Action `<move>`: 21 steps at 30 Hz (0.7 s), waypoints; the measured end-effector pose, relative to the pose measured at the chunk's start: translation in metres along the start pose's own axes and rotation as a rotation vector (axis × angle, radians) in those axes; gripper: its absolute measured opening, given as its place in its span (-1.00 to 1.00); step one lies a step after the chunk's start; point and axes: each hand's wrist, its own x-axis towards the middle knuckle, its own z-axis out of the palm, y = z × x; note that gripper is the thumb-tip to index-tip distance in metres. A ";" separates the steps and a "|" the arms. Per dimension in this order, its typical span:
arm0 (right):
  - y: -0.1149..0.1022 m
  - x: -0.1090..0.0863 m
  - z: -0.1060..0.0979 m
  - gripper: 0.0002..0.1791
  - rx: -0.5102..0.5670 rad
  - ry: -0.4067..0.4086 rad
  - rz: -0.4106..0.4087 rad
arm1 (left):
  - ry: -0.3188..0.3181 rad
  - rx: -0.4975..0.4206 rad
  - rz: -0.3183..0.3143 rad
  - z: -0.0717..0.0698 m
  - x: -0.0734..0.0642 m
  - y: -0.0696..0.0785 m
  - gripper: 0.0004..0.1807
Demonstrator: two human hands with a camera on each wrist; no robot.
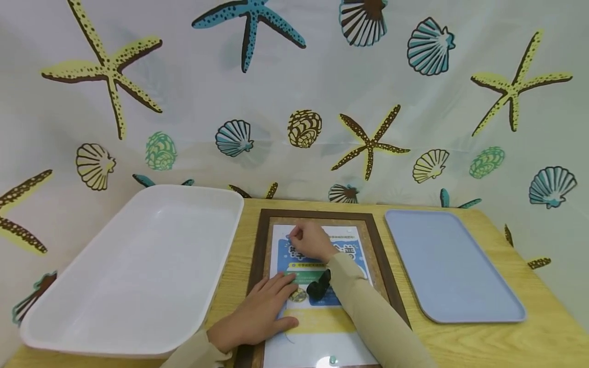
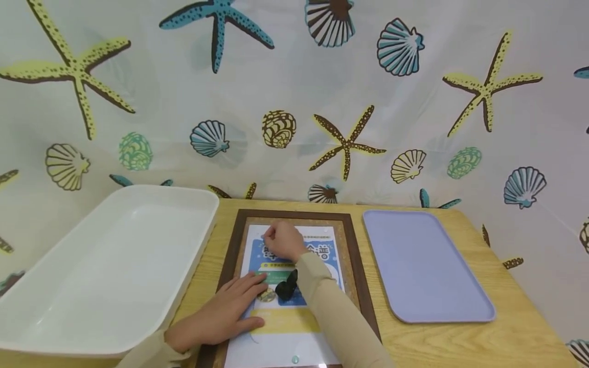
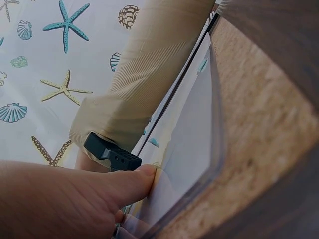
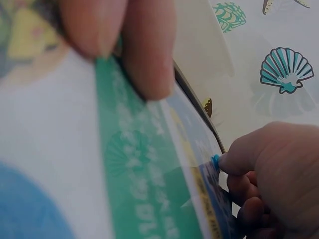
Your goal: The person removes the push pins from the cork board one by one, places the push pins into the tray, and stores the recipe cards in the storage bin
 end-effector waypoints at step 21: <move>0.003 0.004 0.000 -0.83 -0.072 -0.021 0.015 | -0.012 -0.014 -0.028 0.001 0.006 0.000 -0.27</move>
